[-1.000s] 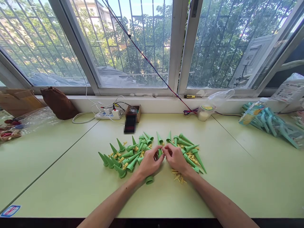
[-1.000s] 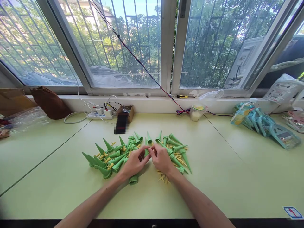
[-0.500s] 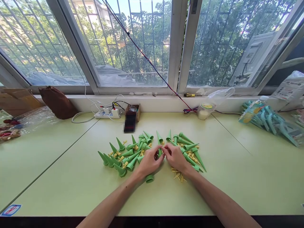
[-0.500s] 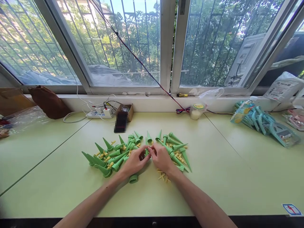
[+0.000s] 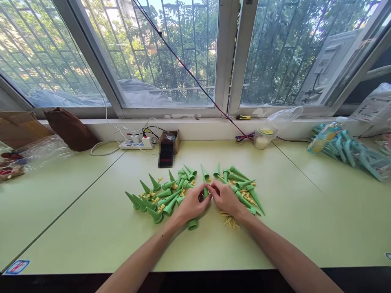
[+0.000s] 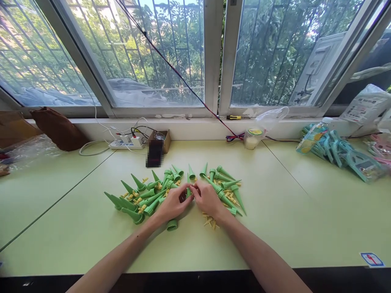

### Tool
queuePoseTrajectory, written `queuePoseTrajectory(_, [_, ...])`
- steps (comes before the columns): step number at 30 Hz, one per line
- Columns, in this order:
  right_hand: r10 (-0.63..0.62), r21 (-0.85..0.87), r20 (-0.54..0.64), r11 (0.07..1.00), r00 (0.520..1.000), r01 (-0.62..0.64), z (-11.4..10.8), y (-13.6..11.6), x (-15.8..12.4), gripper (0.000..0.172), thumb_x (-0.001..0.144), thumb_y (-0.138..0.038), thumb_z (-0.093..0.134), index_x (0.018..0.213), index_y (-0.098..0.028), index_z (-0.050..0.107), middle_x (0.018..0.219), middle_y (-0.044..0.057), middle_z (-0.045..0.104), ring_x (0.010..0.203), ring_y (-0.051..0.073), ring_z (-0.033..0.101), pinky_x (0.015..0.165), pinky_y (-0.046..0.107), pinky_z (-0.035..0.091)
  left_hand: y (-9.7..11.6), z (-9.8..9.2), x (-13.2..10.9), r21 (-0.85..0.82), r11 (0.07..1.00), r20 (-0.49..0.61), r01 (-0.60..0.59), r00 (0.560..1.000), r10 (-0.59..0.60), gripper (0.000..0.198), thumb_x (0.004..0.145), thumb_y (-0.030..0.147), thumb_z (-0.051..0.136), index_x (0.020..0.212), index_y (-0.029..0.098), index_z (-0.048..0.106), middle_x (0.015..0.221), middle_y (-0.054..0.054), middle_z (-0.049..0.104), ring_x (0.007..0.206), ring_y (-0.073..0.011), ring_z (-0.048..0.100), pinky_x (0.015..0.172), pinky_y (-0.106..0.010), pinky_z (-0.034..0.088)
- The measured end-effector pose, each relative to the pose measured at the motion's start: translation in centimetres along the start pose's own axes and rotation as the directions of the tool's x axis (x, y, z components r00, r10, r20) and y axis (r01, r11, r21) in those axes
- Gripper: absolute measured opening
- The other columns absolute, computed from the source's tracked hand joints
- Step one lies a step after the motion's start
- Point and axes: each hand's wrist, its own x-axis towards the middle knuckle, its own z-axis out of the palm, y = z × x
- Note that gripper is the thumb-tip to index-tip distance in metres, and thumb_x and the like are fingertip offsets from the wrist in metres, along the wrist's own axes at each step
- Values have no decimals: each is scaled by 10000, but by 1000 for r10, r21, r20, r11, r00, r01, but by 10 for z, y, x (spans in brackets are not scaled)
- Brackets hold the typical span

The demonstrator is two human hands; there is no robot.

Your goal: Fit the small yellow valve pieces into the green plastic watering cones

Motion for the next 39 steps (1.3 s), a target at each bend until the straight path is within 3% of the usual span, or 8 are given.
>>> queuePoseTrajectory(13, [-30, 5, 21, 1000, 999, 30, -1, 3, 0, 195, 979, -288, 507, 823, -188, 566, 673, -7, 607, 575, 133, 500, 576, 249, 356, -3, 2, -1, -14, 1000, -15, -14, 1000, 14, 314, 901, 262, 552, 1183, 170, 653, 640, 36, 576, 547, -100, 488, 558, -220, 362])
queuePoseTrajectory(39, [-22, 25, 16, 999, 1000, 22, -1, 0, 0, 201, 976, -311, 512, 833, -187, 579, 669, -6, 600, 569, 133, 489, 559, 249, 348, 0, 0, -2, 4, 1000, -37, -12, 999, 12, 321, 887, 245, 558, 1183, 173, 658, 655, 24, 611, 569, -116, 519, 585, -230, 384])
